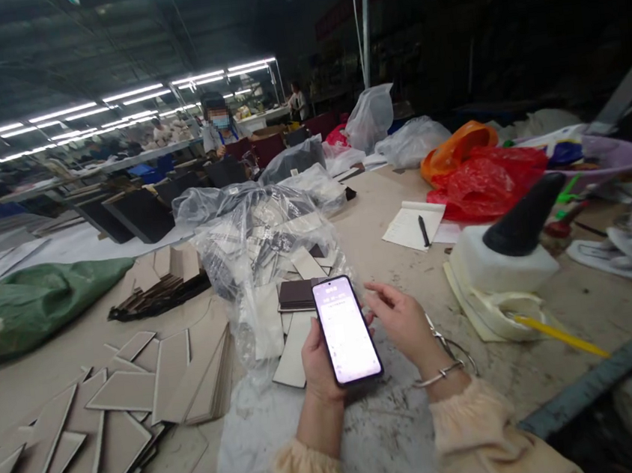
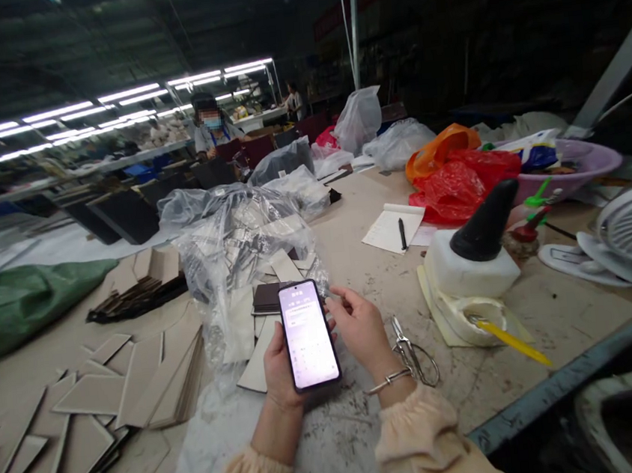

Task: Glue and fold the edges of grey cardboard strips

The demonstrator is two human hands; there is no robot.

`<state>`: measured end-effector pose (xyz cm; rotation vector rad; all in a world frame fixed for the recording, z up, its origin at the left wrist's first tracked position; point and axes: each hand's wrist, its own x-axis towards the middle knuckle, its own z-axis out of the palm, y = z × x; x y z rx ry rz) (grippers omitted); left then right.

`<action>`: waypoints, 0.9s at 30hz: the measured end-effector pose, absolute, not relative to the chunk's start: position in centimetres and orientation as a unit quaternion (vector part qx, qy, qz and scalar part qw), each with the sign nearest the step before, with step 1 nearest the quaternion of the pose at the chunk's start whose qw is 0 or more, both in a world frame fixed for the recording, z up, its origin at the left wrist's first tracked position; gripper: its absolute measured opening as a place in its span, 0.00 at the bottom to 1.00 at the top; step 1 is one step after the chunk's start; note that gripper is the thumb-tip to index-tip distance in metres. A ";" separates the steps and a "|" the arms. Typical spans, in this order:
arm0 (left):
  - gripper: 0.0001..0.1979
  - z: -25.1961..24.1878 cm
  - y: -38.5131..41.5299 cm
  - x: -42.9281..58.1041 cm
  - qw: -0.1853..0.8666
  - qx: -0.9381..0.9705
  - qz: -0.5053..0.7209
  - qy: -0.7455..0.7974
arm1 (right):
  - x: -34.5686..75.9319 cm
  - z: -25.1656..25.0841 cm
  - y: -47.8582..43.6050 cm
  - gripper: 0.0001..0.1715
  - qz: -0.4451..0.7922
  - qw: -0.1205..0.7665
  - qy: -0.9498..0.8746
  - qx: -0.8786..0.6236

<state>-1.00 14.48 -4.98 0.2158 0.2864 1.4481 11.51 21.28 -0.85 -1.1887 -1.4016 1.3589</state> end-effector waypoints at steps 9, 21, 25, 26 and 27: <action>0.30 -5.4 14.6 -1.2 0.736 0.118 0.656 0.117 | 11.2 -0.5 21.5 0.28 0.545 0.397 -0.560 -0.482; 0.28 -4.9 14.4 -0.9 0.730 0.105 0.662 0.133 | 12.2 0.9 21.0 0.28 0.470 0.483 -0.548 -0.495; 0.28 -5.1 14.5 -0.9 0.734 0.106 0.659 0.127 | 11.7 1.0 20.8 0.27 0.500 0.489 -0.537 -0.472; 0.29 -5.2 14.5 -1.0 0.738 0.107 0.655 0.126 | 11.5 0.9 20.8 0.27 0.507 0.487 -0.535 -0.469; 0.29 -5.4 14.5 -1.0 0.741 0.107 0.651 0.125 | 11.4 0.8 20.8 0.27 0.512 0.485 -0.534 -0.467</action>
